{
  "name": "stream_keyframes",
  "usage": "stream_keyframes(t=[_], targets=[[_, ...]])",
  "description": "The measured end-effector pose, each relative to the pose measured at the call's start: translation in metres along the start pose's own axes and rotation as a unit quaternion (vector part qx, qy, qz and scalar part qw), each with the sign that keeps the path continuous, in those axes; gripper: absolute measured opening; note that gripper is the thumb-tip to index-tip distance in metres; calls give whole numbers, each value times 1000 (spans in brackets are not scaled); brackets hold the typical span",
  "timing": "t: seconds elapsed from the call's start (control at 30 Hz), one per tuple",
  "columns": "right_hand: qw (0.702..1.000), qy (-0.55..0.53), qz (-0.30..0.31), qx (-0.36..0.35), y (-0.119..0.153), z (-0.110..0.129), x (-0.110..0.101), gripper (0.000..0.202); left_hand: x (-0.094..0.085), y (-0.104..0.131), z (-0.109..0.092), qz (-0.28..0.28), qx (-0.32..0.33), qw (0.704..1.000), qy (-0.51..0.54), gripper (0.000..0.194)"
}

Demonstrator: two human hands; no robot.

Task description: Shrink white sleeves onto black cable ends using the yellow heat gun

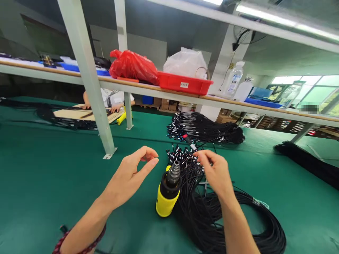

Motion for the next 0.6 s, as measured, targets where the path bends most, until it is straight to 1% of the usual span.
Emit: stream_keyframes(t=[0.03, 0.07, 0.1, 0.13, 0.17, 0.2, 0.27, 0.33, 0.4, 0.5, 0.57, 0.6], targets=[[998, 11, -51, 19, 1, -19, -4, 38, -2, 7, 12, 20, -20, 1000, -11, 22], [996, 31, -72, 40, 4, -40, -6, 48, -2, 16, 26, 53, -42, 997, -24, 21], [993, 48, -76, 73, 10, -61, -8, 59, -2, 28, 43, 96, -63, 993, -37, 18], [990, 57, -70, 107, 17, -81, -11, 69, 0, 42, 60, 144, -82, 985, -50, 14], [987, 66, -62, 136, 27, -99, -13, 75, 2, 59, 79, 192, -101, 974, -65, 9], [984, 64, -50, 156, 37, -113, -14, 77, 5, 77, 96, 234, -121, 961, -86, 9], [982, 50, -15, 181, 58, -133, -16, 76, 11, 112, 127, 302, -162, 928, -148, 20], [981, 33, 12, 193, 76, -141, -15, 71, 14, 140, 148, 321, -194, 898, -230, 25], [980, 25, 22, 197, 87, -143, -14, 65, 16, 158, 158, 319, -199, 886, -270, 30], [981, 22, 20, 193, 92, -140, -9, 59, 18, 172, 168, 319, -198, 884, -279, 34], [983, 16, 20, 183, 90, -136, -7, 58, 20, 179, 181, 321, -188, 887, -274, 31], [984, 13, 20, 177, 88, -133, -7, 57, 21, 181, 189, 315, -172, 894, -267, 26]])
Point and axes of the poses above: each hand's wrist, its own y-axis away from the middle knuckle, its own x-axis out of the palm, z = x × y, the point moved 2 cm from there along -y, towards the middle knuckle, and after that the axes turned 2 degrees about -y, right-handed, at the moved point
